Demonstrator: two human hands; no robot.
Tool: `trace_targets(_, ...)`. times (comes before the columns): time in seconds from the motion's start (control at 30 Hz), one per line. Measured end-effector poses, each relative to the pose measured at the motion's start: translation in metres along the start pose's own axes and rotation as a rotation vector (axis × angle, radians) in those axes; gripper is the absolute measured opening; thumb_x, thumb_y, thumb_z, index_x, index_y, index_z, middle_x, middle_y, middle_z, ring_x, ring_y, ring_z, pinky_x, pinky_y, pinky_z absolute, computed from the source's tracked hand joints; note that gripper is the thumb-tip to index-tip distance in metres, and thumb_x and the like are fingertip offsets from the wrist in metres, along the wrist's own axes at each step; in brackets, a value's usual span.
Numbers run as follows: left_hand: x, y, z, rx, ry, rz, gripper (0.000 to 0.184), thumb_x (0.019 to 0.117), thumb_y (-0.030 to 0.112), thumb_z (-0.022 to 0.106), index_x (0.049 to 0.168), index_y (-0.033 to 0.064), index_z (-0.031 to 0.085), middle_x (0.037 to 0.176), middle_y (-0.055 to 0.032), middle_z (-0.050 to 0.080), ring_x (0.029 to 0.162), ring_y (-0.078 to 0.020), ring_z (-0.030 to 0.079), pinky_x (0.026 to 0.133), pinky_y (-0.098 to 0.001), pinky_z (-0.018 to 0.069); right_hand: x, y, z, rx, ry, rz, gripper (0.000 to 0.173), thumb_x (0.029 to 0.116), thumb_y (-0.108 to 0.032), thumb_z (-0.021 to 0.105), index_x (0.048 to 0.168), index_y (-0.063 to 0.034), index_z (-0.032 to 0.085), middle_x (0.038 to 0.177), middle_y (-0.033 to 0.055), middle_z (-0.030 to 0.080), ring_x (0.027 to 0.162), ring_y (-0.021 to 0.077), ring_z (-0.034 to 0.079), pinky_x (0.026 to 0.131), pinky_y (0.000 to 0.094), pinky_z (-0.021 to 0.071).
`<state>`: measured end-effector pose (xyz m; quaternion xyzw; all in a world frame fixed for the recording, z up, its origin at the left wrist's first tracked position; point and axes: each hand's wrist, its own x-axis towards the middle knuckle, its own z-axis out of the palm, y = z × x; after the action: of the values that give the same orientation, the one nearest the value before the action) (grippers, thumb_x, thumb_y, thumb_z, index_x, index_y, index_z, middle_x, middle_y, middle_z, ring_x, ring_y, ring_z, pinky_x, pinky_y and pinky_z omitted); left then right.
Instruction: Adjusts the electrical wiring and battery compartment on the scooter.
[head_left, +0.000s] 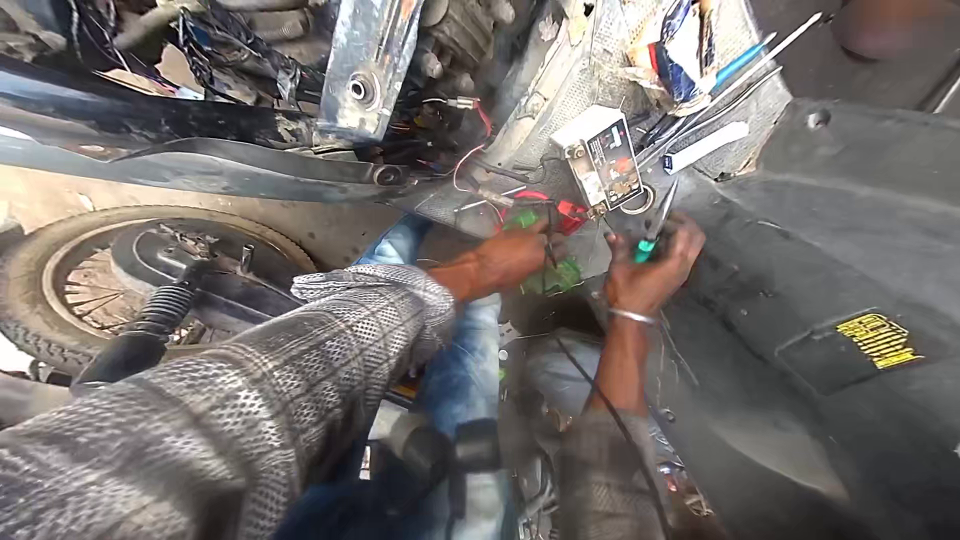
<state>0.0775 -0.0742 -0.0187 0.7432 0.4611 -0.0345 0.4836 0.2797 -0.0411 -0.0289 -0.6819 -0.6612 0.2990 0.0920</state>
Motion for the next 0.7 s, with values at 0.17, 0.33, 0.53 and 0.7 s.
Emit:
trace_targets(0.17, 0.02, -0.025, 0.024, -0.162, -0.044, -0.013, 0.041, 0.0978, -0.007, 0.055, 0.136, 0.0064, 0.063, 0.142, -0.0119, 0.059, 0.142, -0.0354, 0.045, 0.111, -0.0449, 0.0456, 0.027, 0.011, 0.018, -0.044, -0.198, -0.198, 0.045, 0.0807, -0.017, 0.086, 0.114, 0.0027, 0.064, 0.147, 0.0265, 0.05, 0.127, 0.0359, 0.058, 0.101, 0.0419, 0.0523)
trace_targets(0.33, 0.023, -0.028, 0.029, -0.133, 0.019, 0.011, 0.048, 0.0869, -0.01, 0.067, 0.132, 0.0076, 0.065, 0.136, -0.0125, 0.062, 0.137, -0.0368, 0.048, 0.109, -0.0457, 0.0475, 0.035, 0.017, 0.028, 0.017, -0.126, -0.164, 0.04, 0.0789, -0.012, 0.086, 0.11, 0.0014, 0.064, 0.138, 0.0216, 0.058, 0.123, 0.0283, 0.061, 0.1, 0.0358, 0.0527)
trace_targets(0.53, 0.026, -0.024, 0.034, -0.063, 0.032, -0.02, 0.046, 0.0911, -0.008, 0.063, 0.133, 0.0095, 0.064, 0.135, -0.012, 0.062, 0.136, -0.0366, 0.049, 0.109, -0.0448, 0.0467, 0.046, 0.014, 0.025, 0.13, -0.186, 0.05, 0.054, 0.0686, -0.013, 0.093, 0.111, -0.0003, 0.061, 0.137, 0.0188, 0.057, 0.118, 0.023, 0.061, 0.094, 0.0355, 0.0542)
trace_targets(0.7, 0.019, -0.022, 0.039, -0.079, 0.072, -0.023, 0.052, 0.0875, -0.009, 0.067, 0.135, 0.0102, 0.063, 0.138, -0.0133, 0.06, 0.131, -0.038, 0.052, 0.105, -0.0471, 0.0495, 0.042, 0.01, 0.029, 0.085, -0.156, 0.06, 0.05, 0.0691, -0.019, 0.091, 0.107, -0.0014, 0.063, 0.137, 0.018, 0.058, 0.125, 0.0261, 0.058, 0.101, 0.0402, 0.0501)
